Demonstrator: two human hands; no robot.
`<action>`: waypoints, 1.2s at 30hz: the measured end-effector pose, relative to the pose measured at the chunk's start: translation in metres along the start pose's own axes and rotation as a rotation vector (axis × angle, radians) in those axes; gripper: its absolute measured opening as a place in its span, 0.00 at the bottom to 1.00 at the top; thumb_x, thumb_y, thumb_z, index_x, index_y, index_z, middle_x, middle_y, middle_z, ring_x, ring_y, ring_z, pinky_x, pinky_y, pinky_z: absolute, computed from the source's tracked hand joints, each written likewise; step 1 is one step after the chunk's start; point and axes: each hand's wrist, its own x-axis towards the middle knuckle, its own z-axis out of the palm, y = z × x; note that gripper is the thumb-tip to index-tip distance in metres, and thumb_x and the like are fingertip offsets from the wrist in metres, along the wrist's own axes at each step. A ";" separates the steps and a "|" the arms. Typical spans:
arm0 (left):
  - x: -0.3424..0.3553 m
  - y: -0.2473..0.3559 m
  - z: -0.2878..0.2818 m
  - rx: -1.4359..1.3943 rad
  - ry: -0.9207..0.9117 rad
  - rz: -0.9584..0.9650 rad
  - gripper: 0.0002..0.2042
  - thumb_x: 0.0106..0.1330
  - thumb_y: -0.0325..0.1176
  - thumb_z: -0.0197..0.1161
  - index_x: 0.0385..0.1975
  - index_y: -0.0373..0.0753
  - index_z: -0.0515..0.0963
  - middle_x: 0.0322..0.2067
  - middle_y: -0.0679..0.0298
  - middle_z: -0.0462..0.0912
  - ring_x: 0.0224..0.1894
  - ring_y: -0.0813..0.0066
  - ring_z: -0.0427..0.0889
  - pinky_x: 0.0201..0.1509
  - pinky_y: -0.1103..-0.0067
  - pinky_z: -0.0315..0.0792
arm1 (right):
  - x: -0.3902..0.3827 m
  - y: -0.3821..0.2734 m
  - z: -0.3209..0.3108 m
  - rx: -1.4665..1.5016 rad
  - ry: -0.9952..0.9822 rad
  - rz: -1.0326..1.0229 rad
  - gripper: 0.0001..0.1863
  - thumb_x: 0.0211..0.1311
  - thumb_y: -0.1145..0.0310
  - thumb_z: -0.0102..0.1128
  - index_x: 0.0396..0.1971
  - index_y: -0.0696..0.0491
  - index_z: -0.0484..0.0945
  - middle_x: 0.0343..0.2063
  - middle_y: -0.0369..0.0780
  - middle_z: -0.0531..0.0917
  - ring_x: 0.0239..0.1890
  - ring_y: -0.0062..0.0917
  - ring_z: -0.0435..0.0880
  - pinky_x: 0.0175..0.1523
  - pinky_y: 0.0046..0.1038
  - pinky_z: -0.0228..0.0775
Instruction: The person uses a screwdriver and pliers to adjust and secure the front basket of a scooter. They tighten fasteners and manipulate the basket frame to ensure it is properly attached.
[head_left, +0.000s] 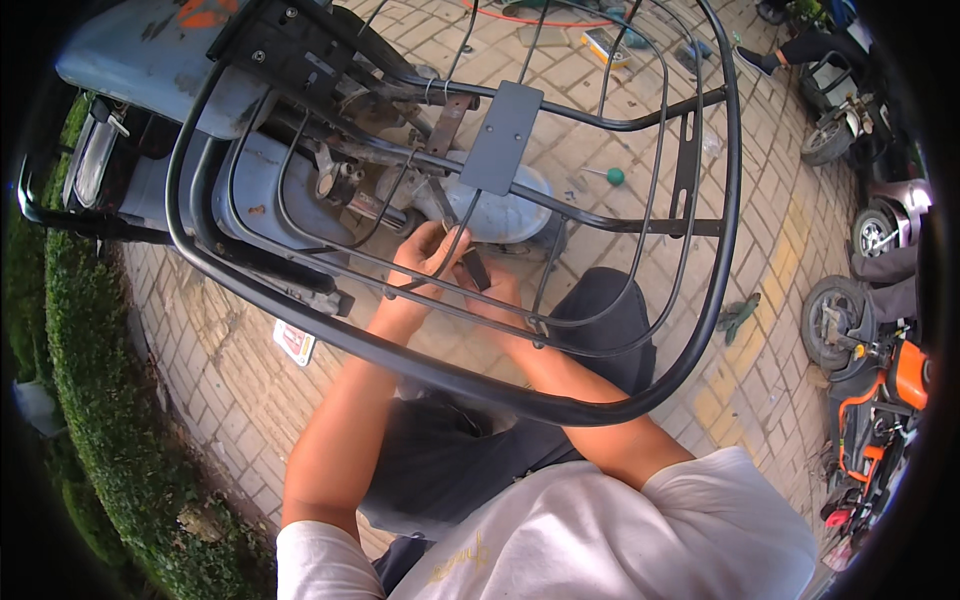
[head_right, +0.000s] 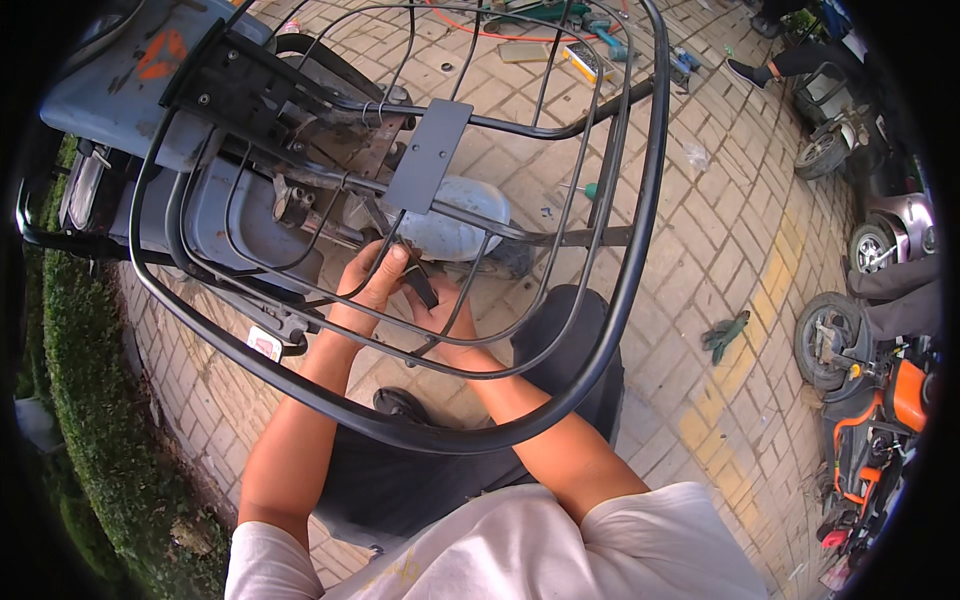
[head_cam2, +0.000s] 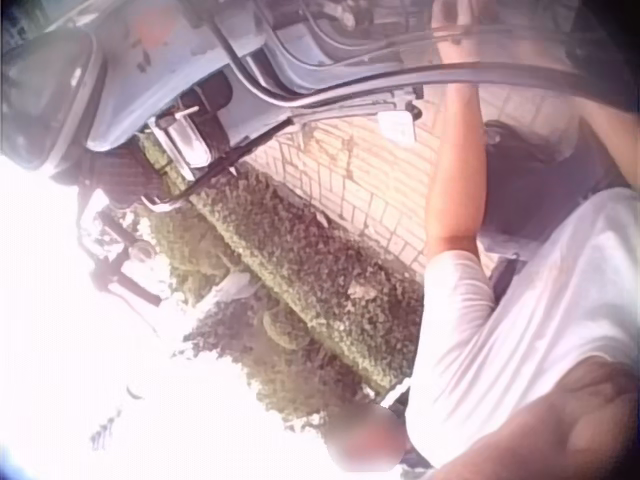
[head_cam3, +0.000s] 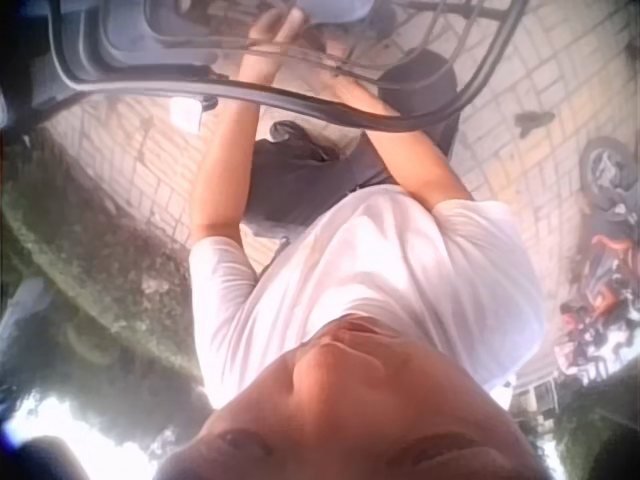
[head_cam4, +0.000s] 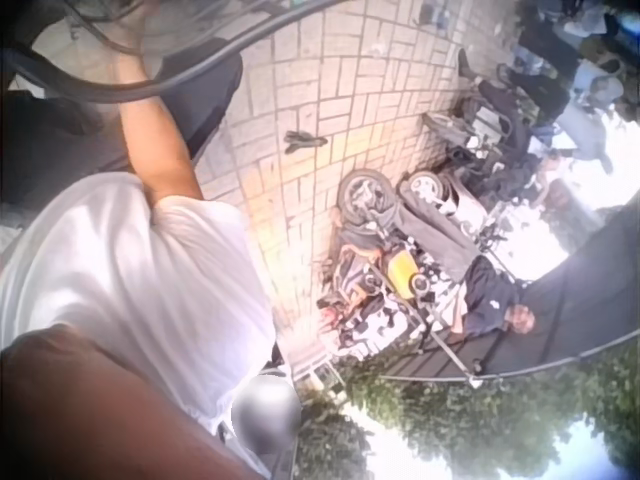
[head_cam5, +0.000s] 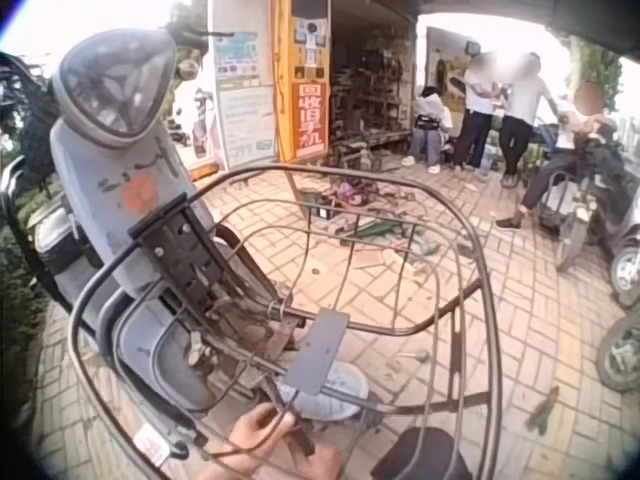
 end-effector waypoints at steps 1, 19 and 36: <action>-0.002 0.001 0.012 0.019 0.056 0.090 0.21 0.64 0.47 0.64 0.38 0.30 0.74 0.33 0.61 0.80 0.35 0.78 0.76 0.39 0.81 0.71 | 0.008 0.007 -0.003 -0.039 0.037 -0.074 0.12 0.57 0.64 0.62 0.31 0.59 0.79 0.28 0.45 0.79 0.32 0.37 0.79 0.36 0.35 0.69; -0.014 0.026 0.019 -0.160 0.048 -0.232 0.14 0.65 0.40 0.63 0.24 0.36 0.72 0.17 0.63 0.73 0.20 0.72 0.74 0.20 0.76 0.68 | -0.039 -0.031 -0.019 1.030 -0.721 0.333 0.26 0.56 0.51 0.66 0.47 0.54 0.74 0.44 0.46 0.80 0.48 0.37 0.78 0.55 0.38 0.69; -0.013 0.025 0.002 -0.659 -0.354 -0.288 0.16 0.65 0.41 0.62 0.24 0.37 0.68 0.19 0.58 0.70 0.22 0.67 0.71 0.27 0.71 0.71 | -0.043 -0.068 -0.006 1.234 -0.636 0.658 0.23 0.67 0.52 0.54 0.17 0.49 0.64 0.28 0.42 0.76 0.29 0.28 0.74 0.33 0.28 0.65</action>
